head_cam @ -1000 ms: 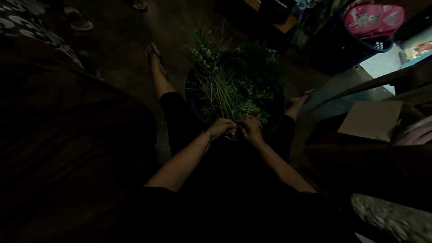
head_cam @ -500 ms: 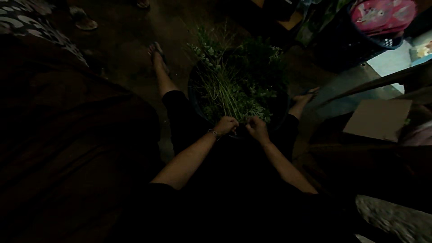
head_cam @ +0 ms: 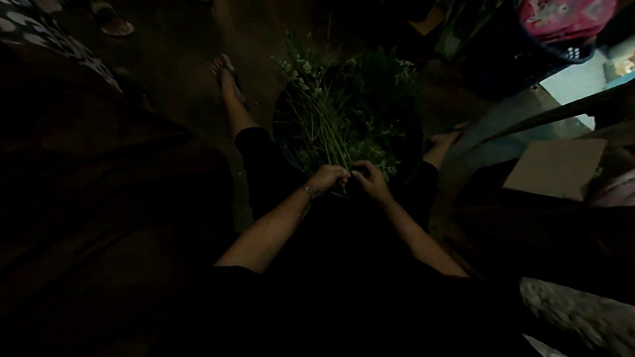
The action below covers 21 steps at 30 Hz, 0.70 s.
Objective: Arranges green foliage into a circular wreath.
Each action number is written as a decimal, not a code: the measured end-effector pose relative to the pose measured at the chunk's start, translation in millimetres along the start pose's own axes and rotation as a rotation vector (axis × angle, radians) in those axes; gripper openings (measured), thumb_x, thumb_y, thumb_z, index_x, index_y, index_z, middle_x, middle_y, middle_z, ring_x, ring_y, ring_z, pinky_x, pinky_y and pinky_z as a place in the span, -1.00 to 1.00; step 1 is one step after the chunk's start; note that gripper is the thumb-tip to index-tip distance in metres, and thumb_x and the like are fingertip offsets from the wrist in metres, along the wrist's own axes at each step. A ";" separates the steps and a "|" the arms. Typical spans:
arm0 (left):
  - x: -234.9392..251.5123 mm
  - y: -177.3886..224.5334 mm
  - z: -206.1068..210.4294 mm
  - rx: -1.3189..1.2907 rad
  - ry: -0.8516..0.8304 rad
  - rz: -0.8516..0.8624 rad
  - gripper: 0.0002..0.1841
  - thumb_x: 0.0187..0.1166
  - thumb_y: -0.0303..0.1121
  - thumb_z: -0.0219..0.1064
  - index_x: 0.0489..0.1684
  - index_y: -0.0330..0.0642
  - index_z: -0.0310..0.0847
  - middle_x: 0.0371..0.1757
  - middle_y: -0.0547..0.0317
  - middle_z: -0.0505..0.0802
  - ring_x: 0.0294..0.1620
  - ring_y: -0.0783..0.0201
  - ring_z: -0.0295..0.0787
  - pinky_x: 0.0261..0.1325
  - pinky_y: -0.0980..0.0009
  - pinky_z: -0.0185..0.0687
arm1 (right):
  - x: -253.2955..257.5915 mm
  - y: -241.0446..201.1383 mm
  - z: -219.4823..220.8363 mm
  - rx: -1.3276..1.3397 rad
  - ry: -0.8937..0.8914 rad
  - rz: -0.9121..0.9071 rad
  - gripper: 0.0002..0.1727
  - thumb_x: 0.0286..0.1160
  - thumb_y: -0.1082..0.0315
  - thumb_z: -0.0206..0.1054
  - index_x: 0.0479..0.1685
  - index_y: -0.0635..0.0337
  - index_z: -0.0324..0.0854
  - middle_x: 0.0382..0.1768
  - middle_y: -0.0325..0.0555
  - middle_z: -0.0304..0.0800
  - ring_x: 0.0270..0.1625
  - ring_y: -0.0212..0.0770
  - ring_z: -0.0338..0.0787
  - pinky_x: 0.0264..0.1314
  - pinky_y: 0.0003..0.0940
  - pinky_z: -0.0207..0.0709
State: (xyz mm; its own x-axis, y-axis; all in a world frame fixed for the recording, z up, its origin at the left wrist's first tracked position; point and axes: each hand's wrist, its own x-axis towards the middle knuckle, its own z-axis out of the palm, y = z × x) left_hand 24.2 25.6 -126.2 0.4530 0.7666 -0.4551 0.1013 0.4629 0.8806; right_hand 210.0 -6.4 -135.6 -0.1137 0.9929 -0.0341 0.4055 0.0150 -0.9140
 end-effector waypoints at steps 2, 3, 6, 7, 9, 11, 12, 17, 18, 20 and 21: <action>2.9 -2.5 -1.8 -0.027 -0.019 0.009 -0.79 0.80 -0.43 0.10 -0.06 -0.31 0.66 -0.40 0.29 0.68 -0.44 0.47 0.58 -0.29 0.56 0.58 | 1.2 -0.2 -0.3 0.000 -0.012 -0.031 -0.67 0.66 0.38 0.33 0.29 0.38 0.61 0.10 0.16 0.80 0.07 -0.12 0.83 0.20 -0.16 0.72; 3.9 -3.6 -2.6 -0.035 -0.028 0.008 -0.80 0.79 -0.43 0.11 -0.09 -0.30 0.67 -0.41 0.29 0.68 -0.45 0.47 0.59 -0.29 0.56 0.58 | 1.1 -0.6 -1.1 0.003 -0.023 -0.037 -0.68 0.66 0.39 0.33 0.27 0.38 0.61 0.08 0.14 0.80 0.04 -0.15 0.83 0.18 -0.20 0.72; 6.6 -6.5 -3.1 -0.038 -0.040 -0.007 -0.81 0.78 -0.41 0.14 -0.15 -0.26 0.66 -0.44 0.31 0.67 -0.46 0.46 0.59 -0.30 0.56 0.60 | 1.9 4.2 -2.2 0.001 -0.037 -0.078 -0.74 0.65 0.41 0.33 0.16 0.39 0.68 -0.01 0.10 0.83 -0.03 -0.24 0.83 0.14 -0.29 0.72; 6.6 -6.5 -2.9 -0.034 -0.040 -0.002 -0.81 0.78 -0.41 0.14 -0.16 -0.26 0.66 -0.44 0.30 0.68 -0.47 0.46 0.60 -0.31 0.56 0.60 | 1.7 3.3 -2.8 0.014 -0.046 -0.072 -0.76 0.65 0.42 0.33 0.13 0.40 0.69 -0.05 0.08 0.84 -0.08 -0.27 0.83 0.10 -0.31 0.73; 6.1 -6.4 -3.2 -0.019 -0.037 0.009 -0.80 0.78 -0.40 0.15 -0.16 -0.27 0.67 -0.43 0.29 0.69 -0.47 0.45 0.59 -0.32 0.55 0.58 | 0.8 0.2 -3.4 0.053 -0.060 -0.034 -0.79 0.64 0.45 0.32 0.10 0.39 0.69 -0.16 0.03 0.83 -0.23 -0.31 0.81 -0.04 -0.35 0.75; 4.4 -5.5 -3.0 0.003 -0.031 0.014 -0.81 0.77 -0.40 0.15 -0.16 -0.27 0.66 -0.45 0.30 0.66 -0.46 0.44 0.59 -0.30 0.53 0.60 | -0.9 -1.8 -3.8 0.056 -0.056 0.005 -0.80 0.61 0.48 0.31 0.07 0.39 0.69 -0.20 0.04 0.81 -0.29 -0.30 0.77 -0.12 -0.33 0.72; 3.3 -4.2 -2.5 0.021 -0.033 0.015 -0.81 0.77 -0.41 0.15 -0.14 -0.28 0.67 -0.43 0.29 0.66 -0.45 0.44 0.58 -0.28 0.53 0.60 | -1.2 -3.4 -4.6 0.029 -0.048 0.018 -0.81 0.58 0.49 0.32 0.05 0.39 0.70 -0.19 0.04 0.80 -0.29 -0.30 0.74 -0.13 -0.33 0.70; 3.0 -0.4 3.0 0.146 -0.038 0.037 -0.78 0.79 -0.42 0.13 -0.06 -0.33 0.70 -0.38 0.26 0.67 -0.42 0.46 0.57 -0.22 0.52 0.59 | -0.4 -16.4 -10.2 -0.118 -0.002 0.153 -0.78 0.52 0.48 0.34 0.04 0.40 0.72 -0.15 0.13 0.78 -0.21 -0.13 0.73 -0.06 -0.16 0.65; 4.3 -0.3 3.2 0.157 -0.035 0.035 -0.78 0.79 -0.42 0.13 -0.05 -0.34 0.70 -0.37 0.25 0.68 -0.40 0.46 0.58 -0.21 0.52 0.59 | 0.5 -16.5 -10.7 -0.136 0.012 0.180 -0.78 0.53 0.46 0.35 0.04 0.38 0.73 -0.14 0.14 0.80 -0.19 -0.10 0.75 -0.04 -0.11 0.66; 4.6 0.7 2.0 0.181 -0.019 0.041 -0.78 0.80 -0.42 0.12 -0.03 -0.36 0.68 -0.32 0.21 0.68 -0.37 0.45 0.57 -0.18 0.51 0.57 | 0.8 -20.9 -14.8 -0.146 0.030 0.250 -0.79 0.59 0.43 0.34 0.07 0.36 0.71 -0.10 0.17 0.79 -0.12 -0.03 0.76 0.04 -0.03 0.65; 3.8 0.6 -0.1 0.181 -0.007 0.047 -0.77 0.80 -0.43 0.11 -0.04 -0.37 0.68 -0.30 0.21 0.68 -0.35 0.45 0.56 -0.15 0.49 0.57 | 0.5 -21.4 -18.0 -0.124 0.058 0.274 -0.79 0.60 0.44 0.33 0.07 0.37 0.70 -0.11 0.16 0.78 -0.13 -0.04 0.75 0.03 -0.03 0.65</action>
State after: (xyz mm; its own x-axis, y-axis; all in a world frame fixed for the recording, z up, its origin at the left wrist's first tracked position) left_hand 25.9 28.9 -127.4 0.4669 0.7820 -0.4129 0.2377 0.3388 0.9104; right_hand 217.6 -4.0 -108.8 0.0657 0.9671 -0.2459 0.5220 -0.2434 -0.8175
